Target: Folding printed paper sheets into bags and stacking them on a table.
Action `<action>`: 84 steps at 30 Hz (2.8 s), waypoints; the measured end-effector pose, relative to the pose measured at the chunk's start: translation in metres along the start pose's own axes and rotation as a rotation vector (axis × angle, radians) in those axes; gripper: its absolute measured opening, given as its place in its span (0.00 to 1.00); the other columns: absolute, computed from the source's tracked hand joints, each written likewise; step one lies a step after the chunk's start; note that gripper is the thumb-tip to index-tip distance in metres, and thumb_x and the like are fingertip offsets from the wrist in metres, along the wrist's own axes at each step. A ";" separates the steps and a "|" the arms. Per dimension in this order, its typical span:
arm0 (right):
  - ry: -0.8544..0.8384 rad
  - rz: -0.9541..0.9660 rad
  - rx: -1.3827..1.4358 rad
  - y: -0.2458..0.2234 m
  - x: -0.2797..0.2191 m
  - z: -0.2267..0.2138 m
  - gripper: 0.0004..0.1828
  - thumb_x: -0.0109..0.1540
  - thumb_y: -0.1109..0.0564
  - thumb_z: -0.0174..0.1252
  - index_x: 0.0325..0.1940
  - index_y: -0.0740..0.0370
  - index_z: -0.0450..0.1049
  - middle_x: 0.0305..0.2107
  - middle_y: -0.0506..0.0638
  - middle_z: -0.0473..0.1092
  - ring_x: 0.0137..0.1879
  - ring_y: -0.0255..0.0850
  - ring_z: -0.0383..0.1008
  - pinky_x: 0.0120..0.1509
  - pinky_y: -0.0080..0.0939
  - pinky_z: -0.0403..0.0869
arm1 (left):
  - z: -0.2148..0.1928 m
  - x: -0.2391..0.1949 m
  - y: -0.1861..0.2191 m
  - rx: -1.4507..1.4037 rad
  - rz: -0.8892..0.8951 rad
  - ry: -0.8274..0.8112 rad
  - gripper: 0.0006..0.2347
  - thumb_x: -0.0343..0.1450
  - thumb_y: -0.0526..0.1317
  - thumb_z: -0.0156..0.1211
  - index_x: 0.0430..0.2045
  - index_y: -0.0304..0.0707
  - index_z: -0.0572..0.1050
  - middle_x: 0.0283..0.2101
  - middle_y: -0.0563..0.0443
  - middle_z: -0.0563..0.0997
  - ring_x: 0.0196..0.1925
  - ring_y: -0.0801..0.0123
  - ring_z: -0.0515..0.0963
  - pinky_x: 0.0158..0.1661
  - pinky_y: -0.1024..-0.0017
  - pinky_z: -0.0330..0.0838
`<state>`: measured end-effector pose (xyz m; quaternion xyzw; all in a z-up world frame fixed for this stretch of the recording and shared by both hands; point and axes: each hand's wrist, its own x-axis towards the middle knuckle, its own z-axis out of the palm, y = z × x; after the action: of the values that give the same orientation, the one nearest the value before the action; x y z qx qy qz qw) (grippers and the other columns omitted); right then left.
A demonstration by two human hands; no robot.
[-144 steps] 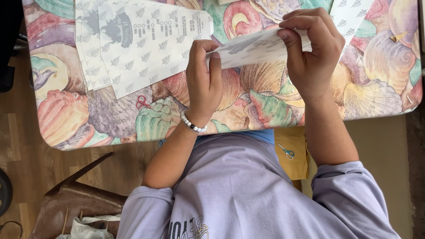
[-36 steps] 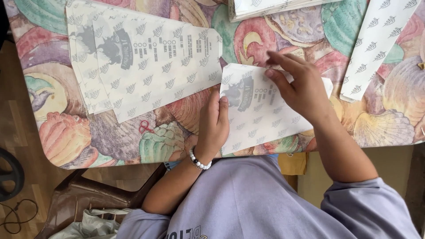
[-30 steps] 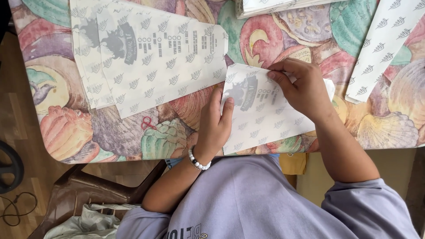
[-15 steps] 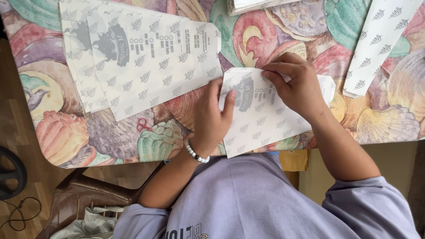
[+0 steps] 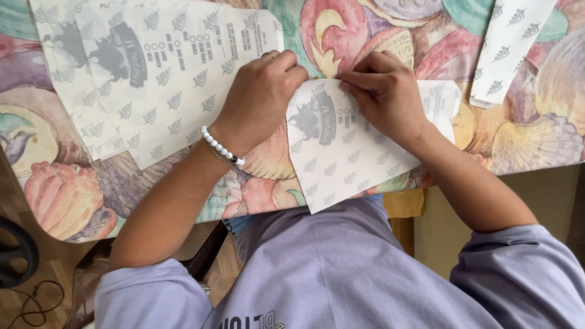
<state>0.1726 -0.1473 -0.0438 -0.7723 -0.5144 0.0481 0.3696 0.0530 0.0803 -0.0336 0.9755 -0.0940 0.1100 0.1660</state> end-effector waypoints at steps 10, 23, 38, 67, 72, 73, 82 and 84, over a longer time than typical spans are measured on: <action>-0.088 -0.070 -0.279 -0.015 -0.008 -0.018 0.06 0.69 0.66 0.65 0.47 0.65 0.86 0.36 0.54 0.74 0.40 0.48 0.71 0.40 0.43 0.74 | 0.001 0.002 -0.006 -0.016 0.127 0.010 0.07 0.74 0.31 0.62 0.23 0.37 0.78 0.21 0.53 0.68 0.22 0.65 0.70 0.21 0.66 0.63; -0.267 -0.388 -0.711 -0.016 -0.007 -0.030 0.03 0.71 0.61 0.60 0.44 0.59 0.79 0.30 0.43 0.69 0.35 0.37 0.67 0.28 0.34 0.72 | -0.017 0.002 -0.006 0.242 0.575 0.072 0.04 0.74 0.28 0.63 0.40 0.34 0.80 0.37 0.54 0.79 0.37 0.68 0.75 0.48 0.72 0.72; -0.321 -0.503 -0.796 -0.019 -0.002 -0.028 0.15 0.70 0.59 0.57 0.61 0.56 0.77 0.39 0.39 0.70 0.37 0.36 0.65 0.39 0.32 0.74 | -0.020 0.005 -0.003 0.438 0.685 0.097 0.10 0.76 0.29 0.51 0.26 0.42 0.75 0.30 0.58 0.68 0.33 0.68 0.69 0.45 0.73 0.70; -0.362 -0.540 -0.879 -0.021 0.001 -0.026 0.05 0.67 0.60 0.56 0.45 0.55 0.77 0.37 0.41 0.66 0.39 0.36 0.63 0.40 0.32 0.70 | 0.000 -0.021 0.043 0.102 0.245 -0.095 0.17 0.74 0.25 0.49 0.59 0.22 0.70 0.59 0.31 0.76 0.61 0.49 0.76 0.64 0.63 0.73; -0.295 -0.541 -0.783 -0.018 -0.003 -0.031 0.03 0.69 0.61 0.59 0.45 0.61 0.77 0.38 0.44 0.68 0.38 0.37 0.66 0.40 0.33 0.73 | 0.001 -0.022 0.061 0.381 0.180 -0.155 0.20 0.77 0.33 0.36 0.66 0.27 0.65 0.62 0.37 0.75 0.62 0.55 0.75 0.65 0.65 0.68; -0.301 -0.554 -0.779 -0.018 -0.004 -0.031 0.03 0.69 0.62 0.59 0.40 0.60 0.76 0.38 0.44 0.68 0.37 0.37 0.65 0.39 0.33 0.72 | 0.002 -0.022 0.063 0.343 0.154 -0.139 0.20 0.78 0.38 0.42 0.64 0.26 0.67 0.61 0.38 0.76 0.62 0.54 0.75 0.65 0.64 0.68; -0.371 -0.531 -0.788 -0.011 -0.011 -0.047 0.01 0.69 0.63 0.59 0.44 0.63 0.76 0.38 0.45 0.67 0.39 0.38 0.67 0.41 0.34 0.75 | 0.014 -0.027 0.070 0.528 0.123 -0.130 0.24 0.80 0.49 0.45 0.66 0.30 0.65 0.61 0.43 0.75 0.63 0.58 0.74 0.68 0.62 0.64; -0.372 -0.522 -0.772 -0.009 -0.014 -0.051 0.06 0.69 0.65 0.60 0.37 0.62 0.75 0.38 0.46 0.67 0.38 0.38 0.66 0.40 0.35 0.75 | 0.016 -0.027 0.070 0.551 0.132 -0.120 0.24 0.79 0.50 0.44 0.66 0.31 0.66 0.61 0.44 0.76 0.63 0.59 0.75 0.67 0.63 0.64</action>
<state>0.1826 -0.1841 -0.0056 -0.6766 -0.7279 -0.1032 -0.0413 0.0144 0.0143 -0.0340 0.9804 -0.1336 0.0839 -0.1184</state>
